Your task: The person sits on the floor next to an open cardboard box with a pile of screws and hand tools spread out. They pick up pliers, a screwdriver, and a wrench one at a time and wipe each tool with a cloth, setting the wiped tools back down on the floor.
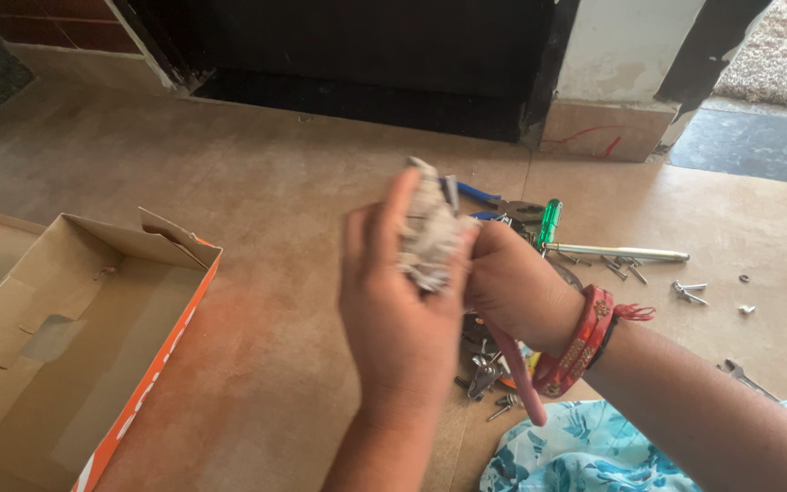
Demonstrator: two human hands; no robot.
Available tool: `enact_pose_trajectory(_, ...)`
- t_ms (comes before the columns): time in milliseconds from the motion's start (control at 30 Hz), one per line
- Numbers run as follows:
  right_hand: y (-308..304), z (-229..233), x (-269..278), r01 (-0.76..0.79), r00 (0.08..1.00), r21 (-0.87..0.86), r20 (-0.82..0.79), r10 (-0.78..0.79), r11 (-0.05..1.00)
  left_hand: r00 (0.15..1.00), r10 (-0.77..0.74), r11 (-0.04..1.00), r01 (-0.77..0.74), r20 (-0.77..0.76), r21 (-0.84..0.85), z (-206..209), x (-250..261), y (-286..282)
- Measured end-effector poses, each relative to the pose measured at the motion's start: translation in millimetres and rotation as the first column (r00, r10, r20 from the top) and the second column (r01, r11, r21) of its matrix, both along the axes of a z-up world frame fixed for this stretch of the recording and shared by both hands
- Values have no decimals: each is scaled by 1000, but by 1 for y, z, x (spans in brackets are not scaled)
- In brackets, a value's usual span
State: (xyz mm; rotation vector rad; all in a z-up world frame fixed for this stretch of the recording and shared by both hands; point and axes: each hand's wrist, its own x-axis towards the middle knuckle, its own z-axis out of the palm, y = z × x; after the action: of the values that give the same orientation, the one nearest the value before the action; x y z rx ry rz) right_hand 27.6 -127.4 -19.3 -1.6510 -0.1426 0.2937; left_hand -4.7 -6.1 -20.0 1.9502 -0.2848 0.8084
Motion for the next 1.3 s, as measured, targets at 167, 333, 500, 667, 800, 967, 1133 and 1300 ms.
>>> enact_pose_trajectory(167, -1, 7, -3, 36, 993, -58, -109, -42, 998, 987, 142, 976, -128, -71, 178, 0, 13, 11)
enact_pose_trajectory(333, 1, -8, -5, -91, 992, 78, -84, 97, 993, 986, 142, 982, -151, -88, -110, 10, 8, 12)
enact_pose_trajectory(500, -2, -4, 2, 76, 994, -44, -77, -79, 996, 992, 107, 988, -98, -70, 121, 28, -5, -10)
enact_pose_trajectory(667, -4, -5, -4, -56, 988, -21, -146, 52, 998, 975, 195, 979, -199, -109, -29, 15, 12, 18)
enact_pose_trajectory(800, -2, -3, 2, -18, 992, 97, -125, 30, 995, 993, 117, 993, -118, 20, 23, -4, 6, 8)
enact_pose_trajectory(967, -8, -3, 7, 54, 997, -67, -53, -57, 996, 997, 67, 938, -76, 38, 338, 2, 8, 10)
enact_pose_trajectory(1133, -7, -3, 2, 7, 995, -154, -97, -22, 988, 986, 160, 987, -159, -45, 31, 13, 11, 18)
enact_pose_trajectory(1300, -4, 7, 4, 98, 983, -116, 165, -78, 988, 996, -18, 995, 9, 89, 103, 6, -4, -1)
